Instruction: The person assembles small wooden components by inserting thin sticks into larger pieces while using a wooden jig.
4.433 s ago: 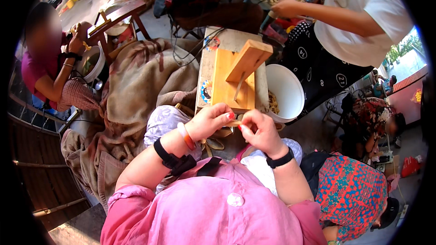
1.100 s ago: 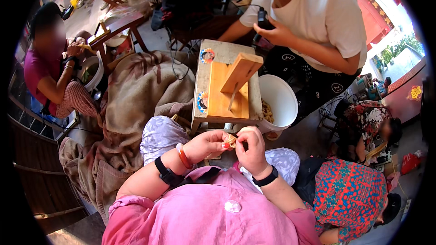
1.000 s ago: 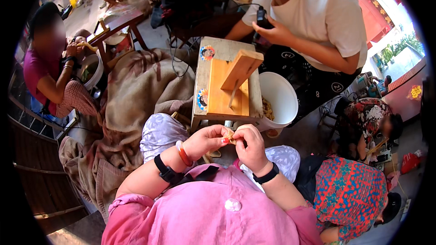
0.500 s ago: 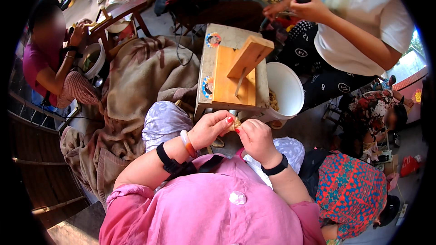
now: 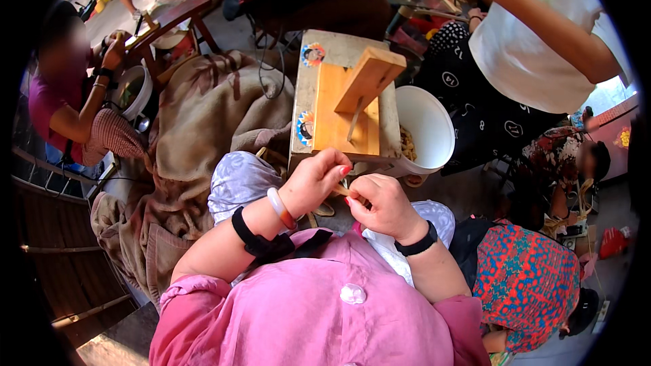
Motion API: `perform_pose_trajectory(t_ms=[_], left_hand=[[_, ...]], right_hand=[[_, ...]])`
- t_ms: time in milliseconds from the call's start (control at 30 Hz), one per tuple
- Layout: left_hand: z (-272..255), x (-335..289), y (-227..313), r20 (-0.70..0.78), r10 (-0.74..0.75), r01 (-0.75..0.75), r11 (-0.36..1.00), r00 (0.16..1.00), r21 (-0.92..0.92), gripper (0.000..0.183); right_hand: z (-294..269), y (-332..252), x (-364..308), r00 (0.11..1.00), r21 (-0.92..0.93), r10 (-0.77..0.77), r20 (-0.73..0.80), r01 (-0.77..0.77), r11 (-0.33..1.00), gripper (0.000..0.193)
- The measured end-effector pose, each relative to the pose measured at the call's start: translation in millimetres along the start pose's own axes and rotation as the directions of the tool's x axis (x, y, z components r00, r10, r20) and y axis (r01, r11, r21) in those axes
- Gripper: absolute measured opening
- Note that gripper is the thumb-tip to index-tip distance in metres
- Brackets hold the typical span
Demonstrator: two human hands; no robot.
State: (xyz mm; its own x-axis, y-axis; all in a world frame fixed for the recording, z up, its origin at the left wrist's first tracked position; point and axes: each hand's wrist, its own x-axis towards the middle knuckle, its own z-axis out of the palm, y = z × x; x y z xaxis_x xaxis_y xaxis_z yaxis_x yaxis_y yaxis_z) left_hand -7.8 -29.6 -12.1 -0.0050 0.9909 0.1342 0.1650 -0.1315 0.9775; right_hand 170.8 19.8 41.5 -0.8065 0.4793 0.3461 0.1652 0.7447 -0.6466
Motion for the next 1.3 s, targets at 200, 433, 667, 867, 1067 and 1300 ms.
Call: perform_pose_trajectory(t_ms=[200, 433, 667, 867, 1067, 1300], left_hand=[[-41.7, 22.6, -6.9, 0.344, -0.244, 0.344, 0.9, 0.907, -0.268, 0.025], [-40.8, 57.7, -6.8, -0.027, -0.178, 0.178, 0.984, 0.984, -0.01, 0.027], [-36.2, 67.1, -38.5, -0.237, 0.094, 0.052, 0.837, 0.967, 0.545, 0.021], [-29.1, 33.4, -18.0, -0.011, -0.181, 0.181, 0.983, 0.983, -0.013, 0.018], [-5.6, 5.8, -7.1, 0.196, -0.265, 0.321, 0.878, 0.944, -0.356, 0.014], [-4.5, -16.2, -4.9, 0.411, -0.316, 0.491, 0.746, 0.855, -0.449, 0.011]], right_hand=[[-9.5, 25.7, 6.7, 0.975, -0.108, 0.035, -0.218, -0.059, 0.992, 0.013], [-12.0, 69.0, 37.1, 0.94, -0.148, 0.063, -0.335, -0.118, 0.982, 0.012], [-7.4, 130.4, 13.9, 0.903, -0.239, 0.232, -0.361, -0.33, 0.913, 0.012], [-47.9, 124.4, -13.0, 0.861, -0.608, 0.167, -0.481, -0.465, 0.643, 0.042], [-6.8, 8.8, -12.9, 0.994, -0.306, -0.06, -0.092, 0.03, 0.951, 0.052], [10.5, 2.8, -24.7, 0.966, -0.455, -0.236, -0.11, 0.162, 0.876, 0.026]])
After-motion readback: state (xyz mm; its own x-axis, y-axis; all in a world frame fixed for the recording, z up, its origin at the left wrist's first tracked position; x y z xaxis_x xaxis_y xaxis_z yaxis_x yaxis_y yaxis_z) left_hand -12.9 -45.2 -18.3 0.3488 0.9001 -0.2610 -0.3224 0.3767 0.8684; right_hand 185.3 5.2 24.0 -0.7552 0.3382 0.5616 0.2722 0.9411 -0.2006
